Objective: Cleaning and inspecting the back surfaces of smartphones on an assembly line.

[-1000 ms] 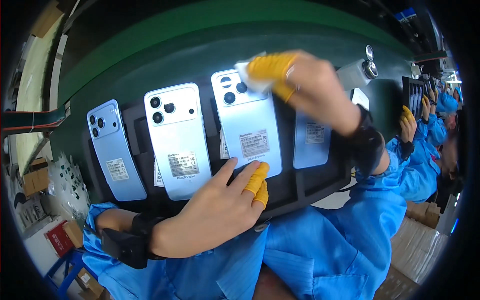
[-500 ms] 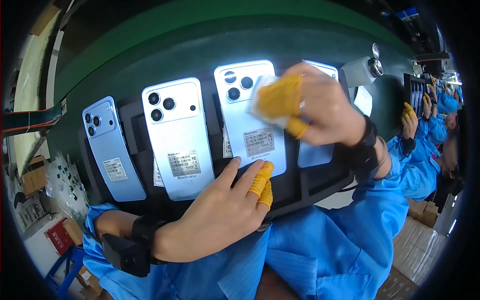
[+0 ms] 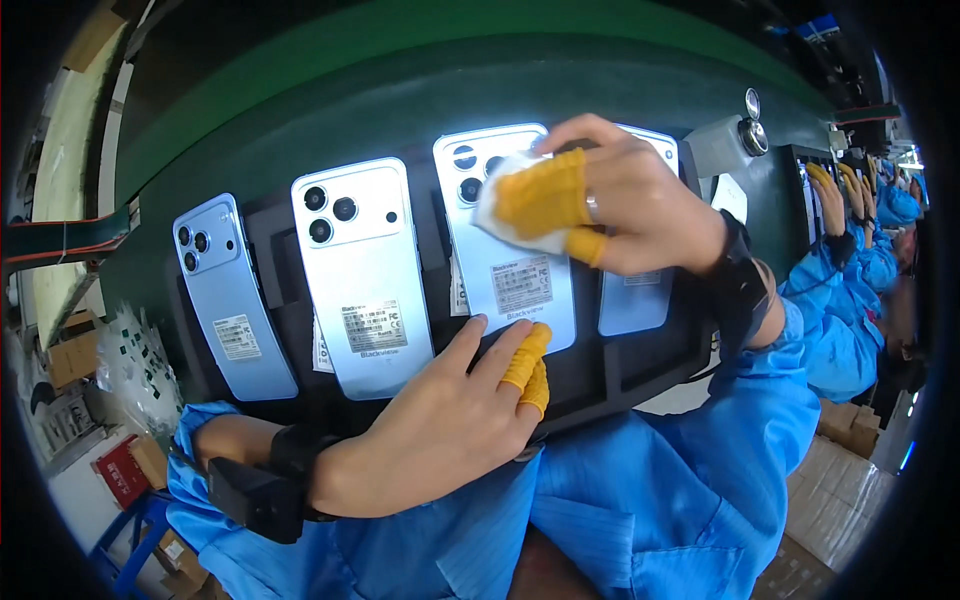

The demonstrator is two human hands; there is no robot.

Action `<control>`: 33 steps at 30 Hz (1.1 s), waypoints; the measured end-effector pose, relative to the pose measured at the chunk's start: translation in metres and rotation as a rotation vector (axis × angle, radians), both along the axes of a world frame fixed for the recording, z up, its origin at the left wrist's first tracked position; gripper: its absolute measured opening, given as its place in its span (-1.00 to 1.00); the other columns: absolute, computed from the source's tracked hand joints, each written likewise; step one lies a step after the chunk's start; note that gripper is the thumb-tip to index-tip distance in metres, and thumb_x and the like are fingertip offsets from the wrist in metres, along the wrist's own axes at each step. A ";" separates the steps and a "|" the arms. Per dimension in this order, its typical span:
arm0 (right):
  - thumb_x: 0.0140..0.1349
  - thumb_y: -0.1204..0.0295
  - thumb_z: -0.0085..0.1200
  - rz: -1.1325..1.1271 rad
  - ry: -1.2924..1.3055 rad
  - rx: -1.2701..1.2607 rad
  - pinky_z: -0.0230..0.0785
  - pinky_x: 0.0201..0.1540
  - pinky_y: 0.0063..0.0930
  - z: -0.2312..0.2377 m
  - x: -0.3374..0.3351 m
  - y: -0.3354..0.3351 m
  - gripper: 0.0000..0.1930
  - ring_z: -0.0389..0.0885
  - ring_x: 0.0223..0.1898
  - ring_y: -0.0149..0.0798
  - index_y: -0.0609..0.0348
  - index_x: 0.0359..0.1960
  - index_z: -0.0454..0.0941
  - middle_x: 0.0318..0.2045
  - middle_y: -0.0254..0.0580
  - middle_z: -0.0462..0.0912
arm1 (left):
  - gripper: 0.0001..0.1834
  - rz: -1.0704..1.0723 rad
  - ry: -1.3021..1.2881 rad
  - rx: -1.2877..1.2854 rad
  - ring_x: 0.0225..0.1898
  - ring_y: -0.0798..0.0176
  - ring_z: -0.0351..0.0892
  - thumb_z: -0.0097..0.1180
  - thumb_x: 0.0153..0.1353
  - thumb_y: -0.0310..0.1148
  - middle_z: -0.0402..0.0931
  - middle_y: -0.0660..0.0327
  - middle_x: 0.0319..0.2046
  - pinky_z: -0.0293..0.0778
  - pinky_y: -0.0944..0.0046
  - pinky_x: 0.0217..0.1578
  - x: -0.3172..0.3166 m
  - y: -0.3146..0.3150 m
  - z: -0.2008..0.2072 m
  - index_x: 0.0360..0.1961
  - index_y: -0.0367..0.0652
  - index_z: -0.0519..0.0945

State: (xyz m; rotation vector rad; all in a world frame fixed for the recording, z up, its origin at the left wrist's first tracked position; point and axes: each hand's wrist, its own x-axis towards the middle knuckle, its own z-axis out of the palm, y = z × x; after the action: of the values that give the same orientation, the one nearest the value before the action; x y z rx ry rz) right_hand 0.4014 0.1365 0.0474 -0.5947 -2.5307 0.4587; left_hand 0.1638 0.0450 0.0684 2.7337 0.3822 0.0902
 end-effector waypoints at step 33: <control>0.07 0.64 0.16 -0.766 0.267 0.221 0.50 -0.23 -0.56 -0.001 0.091 -0.024 -0.71 0.67 -0.31 -0.25 0.15 -0.13 0.64 -0.20 -0.16 0.68 | -0.81 -0.010 0.079 0.064 0.15 0.12 0.41 0.15 0.01 -0.44 0.58 0.00 -0.13 0.31 0.03 0.14 0.007 0.003 0.007 -0.31 -0.26 0.63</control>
State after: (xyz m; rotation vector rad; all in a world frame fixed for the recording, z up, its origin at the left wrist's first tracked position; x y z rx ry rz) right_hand 0.4927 0.1122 0.0464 -1.2366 -1.8752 -0.0247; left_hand 0.1708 0.0481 0.0753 2.8083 0.3944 -0.0085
